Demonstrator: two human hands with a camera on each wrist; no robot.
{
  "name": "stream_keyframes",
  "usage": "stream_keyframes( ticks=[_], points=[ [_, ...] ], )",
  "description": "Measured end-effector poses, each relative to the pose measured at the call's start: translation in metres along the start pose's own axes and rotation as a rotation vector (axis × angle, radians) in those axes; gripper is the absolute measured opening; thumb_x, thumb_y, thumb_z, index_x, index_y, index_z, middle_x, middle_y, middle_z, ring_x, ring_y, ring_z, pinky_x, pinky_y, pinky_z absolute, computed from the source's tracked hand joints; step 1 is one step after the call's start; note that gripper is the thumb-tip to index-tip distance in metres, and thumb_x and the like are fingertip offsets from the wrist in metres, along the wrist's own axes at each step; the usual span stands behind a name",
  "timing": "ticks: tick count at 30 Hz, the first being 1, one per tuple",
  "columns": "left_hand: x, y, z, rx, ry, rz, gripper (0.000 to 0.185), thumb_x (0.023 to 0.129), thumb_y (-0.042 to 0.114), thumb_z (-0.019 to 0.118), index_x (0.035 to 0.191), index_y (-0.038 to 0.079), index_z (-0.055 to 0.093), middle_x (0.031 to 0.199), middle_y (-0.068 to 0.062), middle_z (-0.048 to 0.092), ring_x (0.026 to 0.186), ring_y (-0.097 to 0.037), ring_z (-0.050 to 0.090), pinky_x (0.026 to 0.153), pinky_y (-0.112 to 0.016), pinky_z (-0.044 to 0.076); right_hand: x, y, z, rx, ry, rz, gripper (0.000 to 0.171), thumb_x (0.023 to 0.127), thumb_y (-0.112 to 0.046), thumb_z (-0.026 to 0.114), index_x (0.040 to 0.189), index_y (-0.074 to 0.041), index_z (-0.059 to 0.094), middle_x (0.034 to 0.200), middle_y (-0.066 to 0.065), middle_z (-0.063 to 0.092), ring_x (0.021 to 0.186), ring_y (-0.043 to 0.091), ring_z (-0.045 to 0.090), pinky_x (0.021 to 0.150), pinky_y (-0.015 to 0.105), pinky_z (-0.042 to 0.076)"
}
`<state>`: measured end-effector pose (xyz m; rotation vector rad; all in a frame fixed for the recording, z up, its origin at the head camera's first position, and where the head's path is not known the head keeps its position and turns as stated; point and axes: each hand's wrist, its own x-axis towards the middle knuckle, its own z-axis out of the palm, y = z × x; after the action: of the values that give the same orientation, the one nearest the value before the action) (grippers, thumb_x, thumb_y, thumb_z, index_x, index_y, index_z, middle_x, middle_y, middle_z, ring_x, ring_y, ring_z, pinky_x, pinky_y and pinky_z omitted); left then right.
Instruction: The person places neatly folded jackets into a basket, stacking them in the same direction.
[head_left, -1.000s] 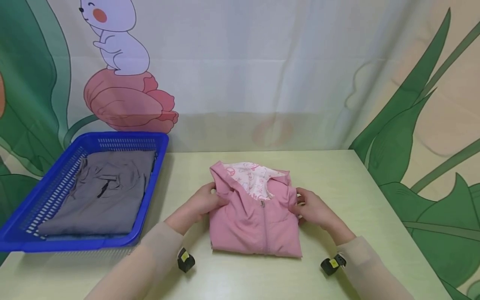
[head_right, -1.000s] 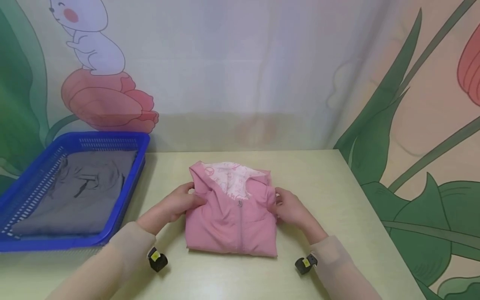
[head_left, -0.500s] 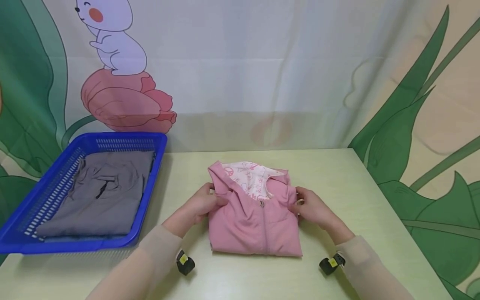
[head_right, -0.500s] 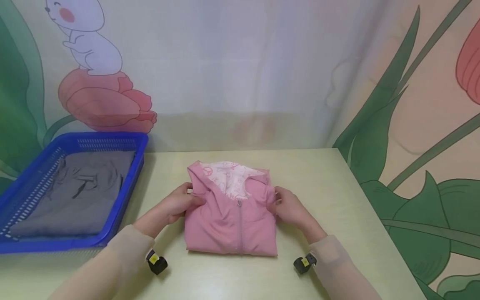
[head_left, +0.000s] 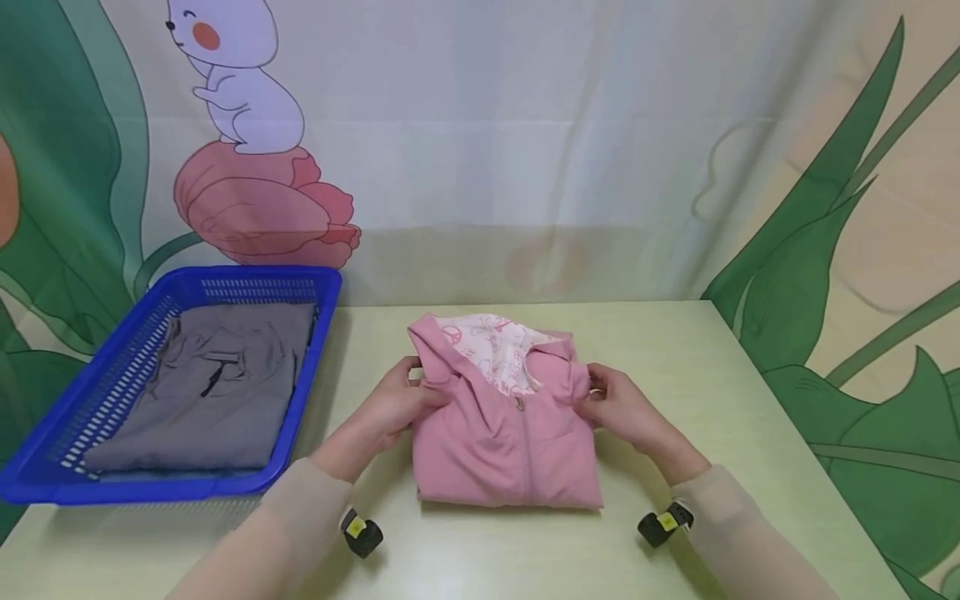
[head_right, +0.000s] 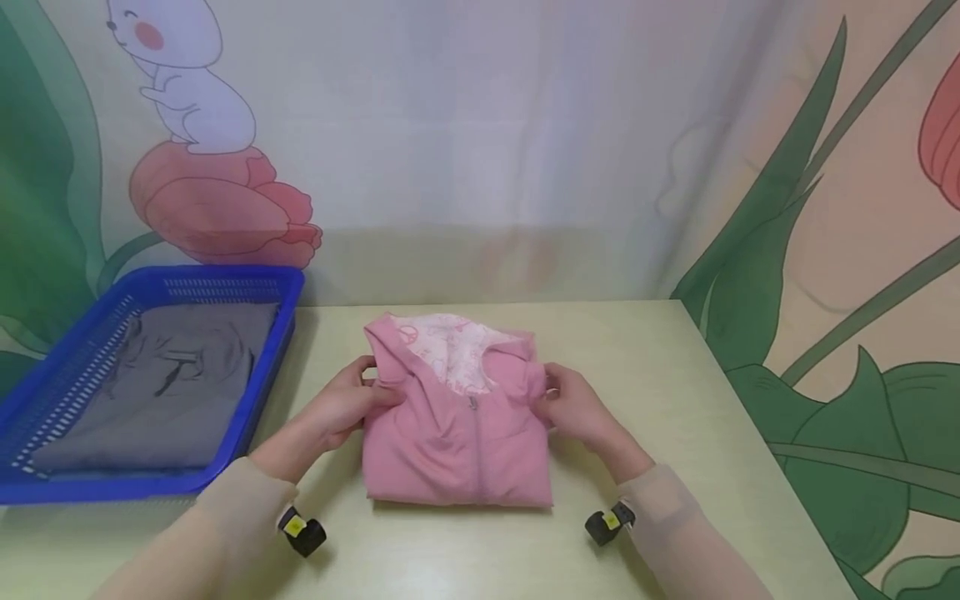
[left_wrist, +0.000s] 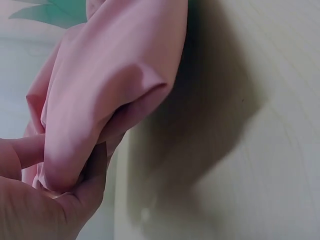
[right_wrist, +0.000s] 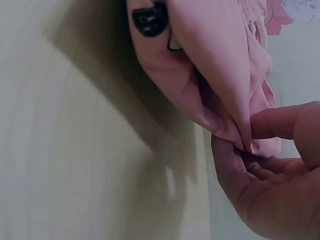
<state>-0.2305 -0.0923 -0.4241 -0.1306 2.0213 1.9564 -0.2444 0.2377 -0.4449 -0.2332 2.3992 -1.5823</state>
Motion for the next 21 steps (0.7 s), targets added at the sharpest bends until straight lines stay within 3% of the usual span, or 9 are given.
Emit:
stream_keyframes(
  ticks=[11,21],
  points=[
    [-0.024,0.025,-0.033,0.033,-0.04,0.064,0.073,0.091,0.003,0.069,0.149,-0.005,0.026,0.109,-0.016,0.066,0.086,-0.015,0.067,0.073,-0.029,0.056,0.005,-0.034,0.014,0.125,-0.026,-0.02,0.057,0.094,0.002,0.064,0.146,0.009,0.043,0.13,0.025,0.057,0.099,0.024,0.062,0.075,0.033,0.06],
    [-0.046,0.048,-0.077,0.119,-0.058,0.103,0.081,0.094,0.007,0.068,0.156,-0.002,0.017,0.115,-0.018,0.062,0.092,-0.015,0.067,0.081,-0.029,0.057,0.011,-0.079,0.035,0.241,-0.066,-0.03,0.056,0.092,0.0,0.069,0.143,0.003,0.047,0.127,0.021,0.059,0.098,0.024,0.065,0.077,0.036,0.06]
  ],
)
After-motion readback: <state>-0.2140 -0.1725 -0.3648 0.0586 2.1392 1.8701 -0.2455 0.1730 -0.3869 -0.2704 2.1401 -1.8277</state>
